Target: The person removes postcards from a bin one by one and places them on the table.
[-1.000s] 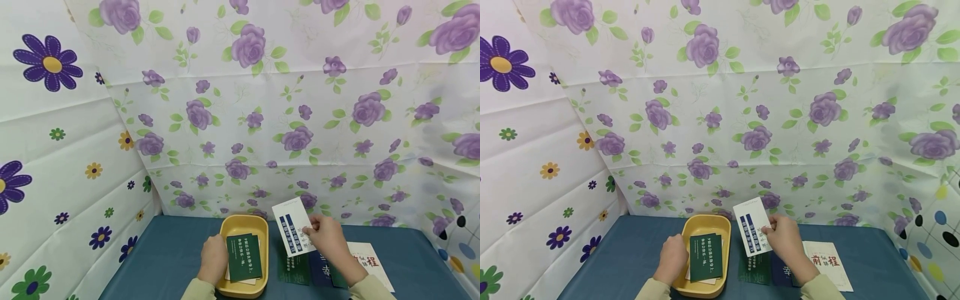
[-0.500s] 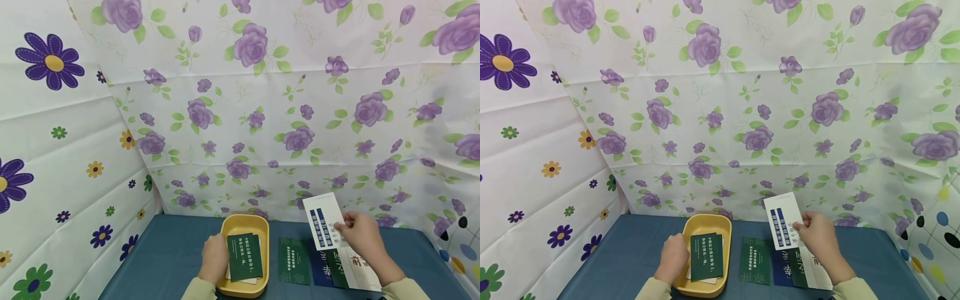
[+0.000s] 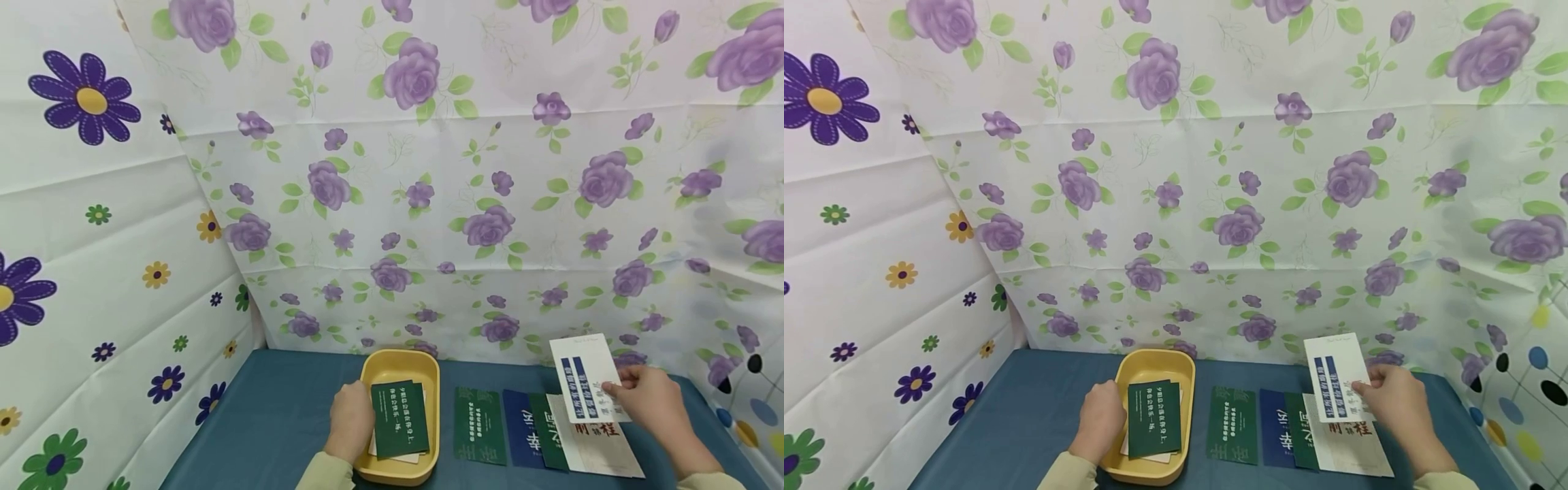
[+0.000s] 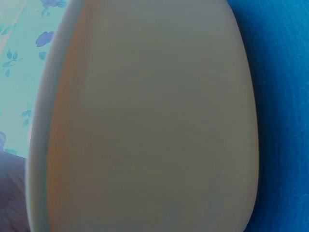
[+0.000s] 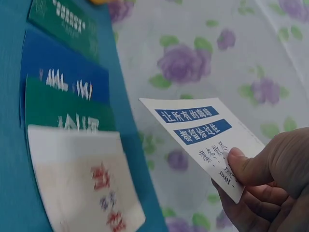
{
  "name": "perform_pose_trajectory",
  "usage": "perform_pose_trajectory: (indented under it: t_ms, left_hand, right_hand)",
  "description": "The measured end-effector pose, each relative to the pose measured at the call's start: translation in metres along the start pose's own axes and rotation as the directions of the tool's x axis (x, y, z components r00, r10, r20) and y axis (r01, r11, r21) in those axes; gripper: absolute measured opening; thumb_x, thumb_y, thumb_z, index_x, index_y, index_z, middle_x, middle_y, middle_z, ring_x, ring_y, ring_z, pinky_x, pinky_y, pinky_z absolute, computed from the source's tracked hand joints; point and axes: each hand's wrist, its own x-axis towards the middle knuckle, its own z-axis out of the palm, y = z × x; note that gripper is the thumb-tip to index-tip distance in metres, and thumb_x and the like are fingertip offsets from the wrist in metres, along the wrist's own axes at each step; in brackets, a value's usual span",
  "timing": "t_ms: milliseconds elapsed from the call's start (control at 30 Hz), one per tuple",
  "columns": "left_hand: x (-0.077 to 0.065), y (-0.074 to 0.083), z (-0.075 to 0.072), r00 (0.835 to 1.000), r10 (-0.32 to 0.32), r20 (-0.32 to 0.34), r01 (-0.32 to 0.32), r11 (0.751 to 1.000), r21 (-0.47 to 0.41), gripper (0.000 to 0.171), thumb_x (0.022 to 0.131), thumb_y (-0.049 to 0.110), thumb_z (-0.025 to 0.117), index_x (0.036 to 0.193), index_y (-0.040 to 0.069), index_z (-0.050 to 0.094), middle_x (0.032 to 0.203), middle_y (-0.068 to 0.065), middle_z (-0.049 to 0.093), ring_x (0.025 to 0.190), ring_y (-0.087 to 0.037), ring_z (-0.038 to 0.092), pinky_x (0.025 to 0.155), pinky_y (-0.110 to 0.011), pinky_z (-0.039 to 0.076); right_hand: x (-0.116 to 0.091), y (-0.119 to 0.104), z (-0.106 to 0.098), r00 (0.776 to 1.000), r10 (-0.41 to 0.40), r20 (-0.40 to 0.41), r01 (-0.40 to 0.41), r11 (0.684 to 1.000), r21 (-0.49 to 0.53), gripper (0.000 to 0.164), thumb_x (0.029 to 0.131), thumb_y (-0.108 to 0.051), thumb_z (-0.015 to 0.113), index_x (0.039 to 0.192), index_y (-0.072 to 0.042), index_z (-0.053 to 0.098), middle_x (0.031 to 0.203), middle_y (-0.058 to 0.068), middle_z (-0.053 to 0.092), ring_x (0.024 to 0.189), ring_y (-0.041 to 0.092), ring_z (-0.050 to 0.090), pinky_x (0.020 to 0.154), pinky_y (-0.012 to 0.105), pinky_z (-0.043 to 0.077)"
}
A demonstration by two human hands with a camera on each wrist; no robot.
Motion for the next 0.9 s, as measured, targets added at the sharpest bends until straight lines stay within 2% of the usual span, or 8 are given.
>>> perform_pose_trajectory:
  t_ms: [233, 433, 600, 900]
  left_hand:
    - [0.0, 0.0, 0.0, 1.0, 0.005, -0.006, -0.005, 1.0, 0.013, 0.004, 0.084, 0.0, 0.063, 0.082, 0.003, 0.066, 0.068, -0.012, 0.064, 0.057, -0.024, 0.065, 0.044, -0.034, 0.049]
    - [0.001, 0.0, 0.0, 1.0, 0.005, -0.002, -0.005, 1.0, 0.018, 0.004, 0.083, 0.0, 0.064, 0.084, 0.003, 0.066, 0.069, -0.012, 0.065, 0.057, -0.024, 0.065, 0.045, -0.035, 0.049]
    - [0.002, 0.0, 0.0, 1.0, -0.008, 0.013, 0.008, 1.0, 0.017, 0.005, 0.082, -0.001, 0.065, 0.084, 0.003, 0.066, 0.069, -0.012, 0.064, 0.058, -0.025, 0.065, 0.046, -0.036, 0.05]
    - [0.002, 0.0, 0.001, 1.0, -0.021, 0.022, 0.021, 1.0, 0.01, 0.004, 0.084, 0.001, 0.063, 0.081, 0.003, 0.066, 0.068, -0.011, 0.064, 0.058, -0.024, 0.065, 0.045, -0.035, 0.05]
  right_hand:
    - [0.007, 0.04, 0.008, 0.996, 0.084, 0.002, -0.084, 0.996, -0.018, 0.047, 0.075, -0.03, 0.075, 0.096, 0.01, 0.063, 0.072, 0.011, 0.065, 0.063, 0.019, 0.057, 0.051, 0.032, 0.042]
    - [0.01, 0.063, 0.014, 0.985, 0.146, 0.094, -0.14, 0.988, -0.066, 0.054, 0.07, -0.034, 0.079, 0.096, 0.011, 0.063, 0.081, 0.018, 0.065, 0.071, 0.024, 0.058, 0.057, 0.036, 0.044]
    - [0.011, 0.075, 0.02, 0.968, 0.166, 0.189, -0.152, 0.984, -0.089, 0.059, 0.068, -0.041, 0.08, 0.094, 0.009, 0.063, 0.083, 0.018, 0.064, 0.075, 0.025, 0.059, 0.06, 0.039, 0.046]
    - [0.009, 0.083, 0.032, 0.955, 0.192, 0.227, -0.179, 0.981, -0.078, 0.05, 0.069, -0.037, 0.08, 0.088, 0.006, 0.064, 0.08, 0.016, 0.062, 0.071, 0.023, 0.054, 0.058, 0.036, 0.044]
